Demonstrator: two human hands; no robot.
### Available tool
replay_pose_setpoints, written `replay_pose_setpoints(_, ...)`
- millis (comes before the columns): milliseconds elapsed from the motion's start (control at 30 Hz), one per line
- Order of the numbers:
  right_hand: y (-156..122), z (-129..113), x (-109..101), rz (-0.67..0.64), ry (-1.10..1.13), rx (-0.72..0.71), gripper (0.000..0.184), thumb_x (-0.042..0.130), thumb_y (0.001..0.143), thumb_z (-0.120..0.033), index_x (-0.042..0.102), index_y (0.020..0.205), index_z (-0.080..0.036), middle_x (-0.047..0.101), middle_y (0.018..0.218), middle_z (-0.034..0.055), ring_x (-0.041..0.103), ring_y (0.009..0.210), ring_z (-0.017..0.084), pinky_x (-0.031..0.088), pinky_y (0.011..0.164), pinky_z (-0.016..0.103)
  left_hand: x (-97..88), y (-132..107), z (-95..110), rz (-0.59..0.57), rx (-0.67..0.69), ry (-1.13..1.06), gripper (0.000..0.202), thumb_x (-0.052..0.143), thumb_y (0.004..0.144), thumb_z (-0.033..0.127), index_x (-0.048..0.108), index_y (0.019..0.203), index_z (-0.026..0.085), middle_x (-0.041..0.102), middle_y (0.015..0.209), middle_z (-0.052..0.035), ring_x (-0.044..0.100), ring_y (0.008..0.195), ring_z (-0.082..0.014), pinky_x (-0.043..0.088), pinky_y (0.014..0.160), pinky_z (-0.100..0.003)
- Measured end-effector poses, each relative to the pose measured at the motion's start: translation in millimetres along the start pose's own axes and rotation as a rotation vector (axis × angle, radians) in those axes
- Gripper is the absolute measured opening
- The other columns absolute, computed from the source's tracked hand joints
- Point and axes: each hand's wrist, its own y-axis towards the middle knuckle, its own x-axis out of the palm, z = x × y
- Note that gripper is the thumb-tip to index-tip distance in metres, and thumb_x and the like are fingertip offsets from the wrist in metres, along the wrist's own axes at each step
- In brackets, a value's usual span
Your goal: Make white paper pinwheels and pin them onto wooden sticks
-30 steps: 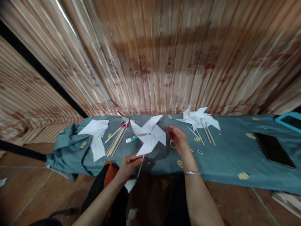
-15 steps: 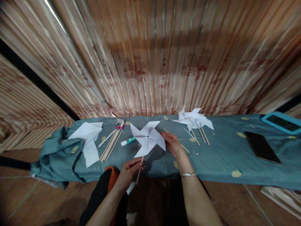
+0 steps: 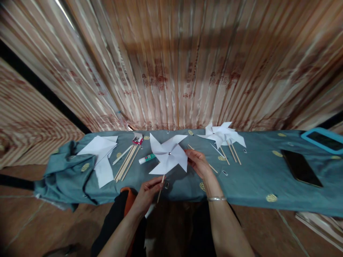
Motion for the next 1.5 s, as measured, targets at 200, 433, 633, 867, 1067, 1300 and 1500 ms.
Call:
replay_pose_setpoints(200, -0.3, 2.8, 0.5, -0.019, 0.010, 0.014, 0.037, 0.092, 0.048, -0.045, 0.077, 0.073, -0.022, 0.074, 0.066, -0.0007, 0.064, 0.058, 0.011, 0.052, 0.055, 0.021, -1.7, 3.8, 1.6, 0.067, 0.059, 0.042, 0.036, 0.084, 0.058, 0.036, 0.080, 0.090, 0.020, 0.075, 0.087, -0.0061, 0.063, 0.080, -0.0182, 0.047, 0.077, -0.028)
replay_pose_setpoints(433, 1.6, 9.3, 3.8, -0.050, 0.024, 0.028, 0.034, 0.092, 0.048, -0.042, 0.077, 0.073, -0.023, 0.074, 0.067, -0.0018, 0.065, 0.058, 0.011, 0.054, 0.052, 0.020, -2.4, 5.3, 1.9, 0.166, 0.021, -0.041, 0.038, 0.087, 0.051, 0.032, 0.080, 0.086, 0.018, 0.074, 0.077, -0.0044, 0.062, 0.070, -0.0147, 0.048, 0.068, -0.025)
replay_pose_setpoints(633, 0.7, 12.4, 10.6, -0.079, 0.044, 0.051, 0.034, 0.093, 0.047, -0.040, 0.076, 0.072, -0.023, 0.074, 0.066, -0.0023, 0.067, 0.057, 0.011, 0.058, 0.055, 0.020, -0.9, 5.9, 2.6, 0.196, 0.047, -0.054, 0.031, 0.087, 0.049, 0.030, 0.080, 0.078, 0.018, 0.072, 0.074, -0.0021, 0.061, 0.067, -0.0125, 0.047, 0.067, -0.023)
replay_pose_setpoints(867, -0.5, 22.1, 18.1, -0.139, 0.084, 0.054, 0.033, 0.092, 0.051, -0.037, 0.076, 0.076, -0.022, 0.074, 0.063, -0.0020, 0.068, 0.053, 0.012, 0.061, 0.054, 0.022, -1.3, 8.0, 1.1, 0.220, 0.070, -0.058, 0.030, 0.085, 0.051, 0.030, 0.080, 0.078, 0.019, 0.073, 0.076, -0.0029, 0.062, 0.069, -0.0138, 0.048, 0.069, -0.025)
replay_pose_setpoints(1067, -0.9, 28.9, 23.2, -0.181, 0.094, 0.069, 0.030, 0.091, 0.055, -0.035, 0.075, 0.076, -0.021, 0.075, 0.063, -0.0015, 0.070, 0.054, 0.012, 0.061, 0.056, 0.019, -1.2, 8.2, 1.9, 0.235, 0.095, -0.058, 0.030, 0.085, 0.052, 0.030, 0.080, 0.080, 0.018, 0.074, 0.079, -0.0037, 0.064, 0.074, -0.0159, 0.049, 0.073, -0.027)
replay_pose_setpoints(1300, -4.8, 29.8, 31.6, -0.220, 0.067, 0.094, 0.029, 0.090, 0.056, -0.035, 0.076, 0.077, -0.020, 0.076, 0.064, 0.0008, 0.073, 0.057, 0.015, 0.060, 0.054, 0.019, 0.0, 8.1, 1.4, 0.218, 0.102, -0.077, 0.032, 0.086, 0.053, 0.030, 0.080, 0.082, 0.018, 0.074, 0.079, -0.0027, 0.063, 0.073, -0.0149, 0.049, 0.074, -0.026)
replay_pose_setpoints(1500, -8.9, 29.0, 38.6, -0.264, 0.007, 0.121, 0.028, 0.088, 0.058, -0.038, 0.076, 0.073, -0.019, 0.075, 0.064, 0.0024, 0.073, 0.058, 0.015, 0.057, 0.052, 0.018, 1.1, 9.3, 1.6, 0.243, 0.086, -0.071, 0.030, 0.085, 0.053, 0.029, 0.080, 0.080, 0.018, 0.076, 0.081, -0.0046, 0.066, 0.076, -0.0184, 0.050, 0.080, -0.031)
